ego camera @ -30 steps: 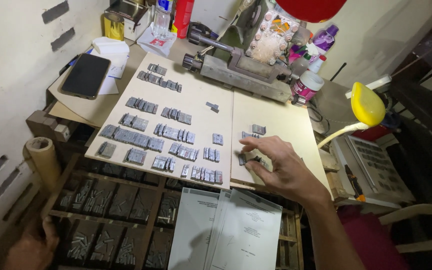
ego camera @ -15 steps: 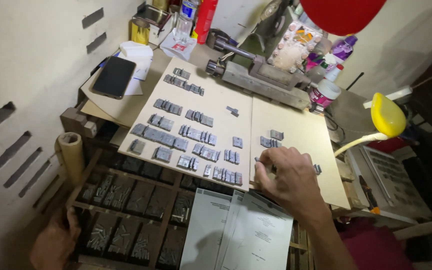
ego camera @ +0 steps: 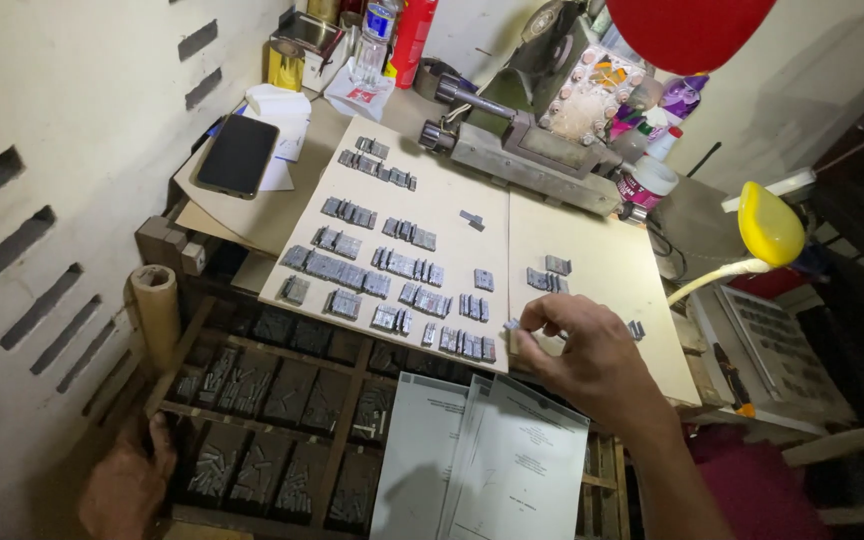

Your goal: The person is organizing a layout for printing by selecting individual metal type characters from a tray and arranging them on a board, while occasionally referring to printed proofs.

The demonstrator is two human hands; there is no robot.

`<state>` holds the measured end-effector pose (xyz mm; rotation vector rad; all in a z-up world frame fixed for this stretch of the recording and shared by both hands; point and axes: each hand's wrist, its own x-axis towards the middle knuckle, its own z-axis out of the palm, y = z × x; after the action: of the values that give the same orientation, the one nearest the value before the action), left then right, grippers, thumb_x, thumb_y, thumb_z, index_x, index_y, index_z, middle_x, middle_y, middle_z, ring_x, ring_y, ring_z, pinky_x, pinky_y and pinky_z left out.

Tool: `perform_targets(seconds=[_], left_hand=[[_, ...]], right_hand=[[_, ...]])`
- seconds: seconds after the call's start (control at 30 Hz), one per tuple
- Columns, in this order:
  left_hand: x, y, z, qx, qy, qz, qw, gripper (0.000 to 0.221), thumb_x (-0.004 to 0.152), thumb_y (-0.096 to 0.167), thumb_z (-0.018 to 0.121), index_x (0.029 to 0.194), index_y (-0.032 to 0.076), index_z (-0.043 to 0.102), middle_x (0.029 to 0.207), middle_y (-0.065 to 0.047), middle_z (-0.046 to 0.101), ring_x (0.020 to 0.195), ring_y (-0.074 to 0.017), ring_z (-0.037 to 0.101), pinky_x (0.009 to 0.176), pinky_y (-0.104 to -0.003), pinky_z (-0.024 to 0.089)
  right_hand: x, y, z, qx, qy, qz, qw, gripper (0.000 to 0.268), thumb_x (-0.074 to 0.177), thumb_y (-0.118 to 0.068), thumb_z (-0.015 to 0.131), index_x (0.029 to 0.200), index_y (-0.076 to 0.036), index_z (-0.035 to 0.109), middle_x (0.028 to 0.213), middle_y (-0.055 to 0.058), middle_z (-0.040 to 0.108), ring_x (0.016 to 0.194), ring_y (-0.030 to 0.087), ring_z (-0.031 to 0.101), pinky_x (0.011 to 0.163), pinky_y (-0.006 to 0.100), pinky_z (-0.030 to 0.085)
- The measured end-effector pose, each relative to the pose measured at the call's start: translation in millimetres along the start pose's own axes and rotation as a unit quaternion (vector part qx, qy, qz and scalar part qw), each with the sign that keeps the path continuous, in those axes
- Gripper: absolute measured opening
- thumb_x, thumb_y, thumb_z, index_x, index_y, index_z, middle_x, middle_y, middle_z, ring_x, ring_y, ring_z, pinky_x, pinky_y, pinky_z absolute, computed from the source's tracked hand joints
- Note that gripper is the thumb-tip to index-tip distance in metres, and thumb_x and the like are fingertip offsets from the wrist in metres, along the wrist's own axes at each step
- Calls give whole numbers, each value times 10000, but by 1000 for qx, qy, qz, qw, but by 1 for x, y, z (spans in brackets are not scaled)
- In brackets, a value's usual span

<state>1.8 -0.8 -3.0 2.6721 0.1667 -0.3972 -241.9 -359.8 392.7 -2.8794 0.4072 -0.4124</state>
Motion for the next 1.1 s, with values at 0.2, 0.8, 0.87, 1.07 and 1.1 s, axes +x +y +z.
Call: perform_targets(seconds=[0.2,0.8,0.87,1.07,1.1], left_hand=[[-11,1,-1,-7,61,53,997,643,1124,612,349,1260,69,666,978,-260,807,891,-456,787,730,-549,607],[-2,-2,-4,-26,28,63,997,606,1081,602,345,1422,151,564,967,-326,799,900,-519,771,744,-599,573],[-15,8,-21,-47,14,48,998,615,1069,610,350,1470,188,546,1036,-337,788,954,-538,757,787,-617,571],[-11,8,-19,-31,-36,7,999,627,1081,636,344,1474,193,548,1145,-253,804,1029,-456,772,805,-562,612],[-7,2,-8,-27,0,27,999,628,1078,638,382,1395,155,627,1096,-238,814,992,-441,781,776,-546,615]], right_hand=[[0,-4,4,-31,-16,53,998,109,873,-291,745,850,-202,687,845,-44,742,849,132,679,821,334,547],[54,-60,6,13,-92,219,971,373,979,-438,667,725,-170,608,666,-13,660,615,109,568,600,285,485],[58,-61,7,10,-95,220,971,363,967,-438,667,729,-168,617,671,-11,672,609,107,575,591,281,485],[63,-57,12,10,-98,211,972,322,945,-404,685,725,-175,631,634,-27,654,562,85,540,556,255,466],[64,-59,12,11,-98,215,972,316,942,-397,685,722,-175,636,610,-26,670,528,83,534,525,254,460]])
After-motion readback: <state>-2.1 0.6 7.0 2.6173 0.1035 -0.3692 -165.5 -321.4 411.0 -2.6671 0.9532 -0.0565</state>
